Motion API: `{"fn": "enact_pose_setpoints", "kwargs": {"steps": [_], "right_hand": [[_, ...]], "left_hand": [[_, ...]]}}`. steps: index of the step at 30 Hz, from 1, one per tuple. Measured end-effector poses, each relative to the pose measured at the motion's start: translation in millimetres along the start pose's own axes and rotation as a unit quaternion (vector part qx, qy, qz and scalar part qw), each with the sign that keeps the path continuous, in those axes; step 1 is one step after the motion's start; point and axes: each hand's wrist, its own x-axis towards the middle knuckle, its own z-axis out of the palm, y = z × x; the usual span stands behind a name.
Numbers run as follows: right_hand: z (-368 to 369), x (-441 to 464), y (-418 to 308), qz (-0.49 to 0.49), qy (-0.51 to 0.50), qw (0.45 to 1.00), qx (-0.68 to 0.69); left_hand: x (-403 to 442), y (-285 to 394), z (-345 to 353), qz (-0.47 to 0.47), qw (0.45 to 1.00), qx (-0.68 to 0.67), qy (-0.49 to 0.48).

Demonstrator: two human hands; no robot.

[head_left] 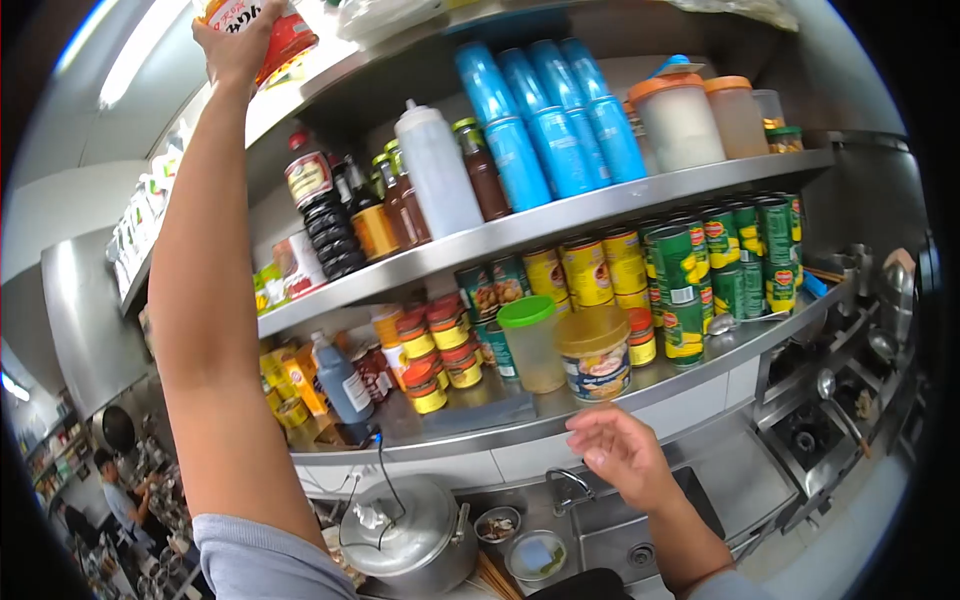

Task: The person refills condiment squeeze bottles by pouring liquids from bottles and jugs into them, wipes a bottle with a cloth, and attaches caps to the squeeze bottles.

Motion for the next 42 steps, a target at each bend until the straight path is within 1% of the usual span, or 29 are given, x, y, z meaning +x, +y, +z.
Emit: {"fn": "enact_pose_setpoints", "kwargs": {"steps": [1,2,4,5,6,7,9,10,11,14,16,23,26,32,34,37,38,39,41,42], "right_hand": [[-2.3,-6.1,0.1,-0.025,0.014,0.999,-0.018],[-6.1,-12.6,-1.3,-0.029,0.023,0.999,-0.017],[-19.3,-28.3,-5.1,-0.038,0.025,0.997,-0.064],[-27.6,-36.3,-5.2,-0.031,0.033,0.996,-0.073],[-35.5,-43.2,-6.7,-0.034,0.037,0.996,-0.073],[-42.7,-49.5,-8.8,-0.022,0.053,0.996,-0.074],[-54.9,-59.0,-10.6,0.004,0.086,0.994,-0.068],[-60.5,-61.9,-7.6,0.005,0.086,0.994,-0.067],[-65.6,-64.5,-4.6,0.013,0.099,0.993,-0.056],[-74.3,-64.0,3.0,0.024,0.117,0.992,-0.038],[-77.8,-63.3,5.8,0.041,0.102,0.993,-0.032],[-79.9,-60.6,20.5,0.057,0.059,0.996,-0.043],[-78.4,-59.8,23.4,0.066,0.046,0.996,-0.05],[-72.1,-61.1,21.7,0.051,0.028,0.996,-0.068],[-66.3,-64.9,13.9,0.07,0.033,0.994,-0.079],[-69.0,-78.7,16.2,0.061,0.031,0.995,-0.071],[-69.9,-82.8,17.0,0.061,0.035,0.995,-0.072],[-70.4,-86.4,18.1,0.067,0.04,0.995,-0.065],[-65.0,-92.5,15.1,0.079,0.046,0.994,-0.06],[-60.6,-93.0,11.1,0.095,0.052,0.992,-0.058]], "left_hand": [[3.2,-2.8,13.6,-0.009,0.994,0.103,0.035],[4.8,-6.5,25.8,-0.005,0.995,0.096,0.029],[11.4,-27.0,46.4,-0.072,0.971,0.217,0.072],[19.0,-41.5,51.7,-0.094,0.975,0.196,0.055],[21.6,-45.1,56.9,-0.092,0.976,0.192,0.053],[24.3,-48.1,61.6,-0.095,0.963,0.25,0.041],[28.1,-57.5,66.0,-0.084,0.944,0.317,0.027],[30.2,-62.8,68.0,-0.078,0.934,0.349,0.021],[34.3,-66.7,70.6,-0.089,0.927,0.365,0.002],[41.5,-82.9,78.0,-0.067,0.929,0.364,0.004],[48.4,-86.7,82.3,-0.052,0.913,0.403,-0.039],[35.0,-92.1,105.1,-0.015,0.915,0.394,-0.086],[31.2,-90.9,109.8,-0.011,0.915,0.389,-0.103],[22.8,-88.3,118.9,-0.011,0.916,0.373,-0.145],[16.4,-85.7,116.3,-0.016,0.916,0.358,-0.179],[8.2,-77.0,99.4,-0.016,0.913,0.3,-0.275],[5.8,-74.5,93.8,-0.022,0.916,0.277,-0.288],[3.2,-75.9,89.8,-0.033,0.924,0.251,-0.287],[17.0,-107.0,91.8,-0.069,0.948,0.216,-0.224],[14.5,-112.7,94.7,-0.073,0.948,0.215,-0.225]]}}
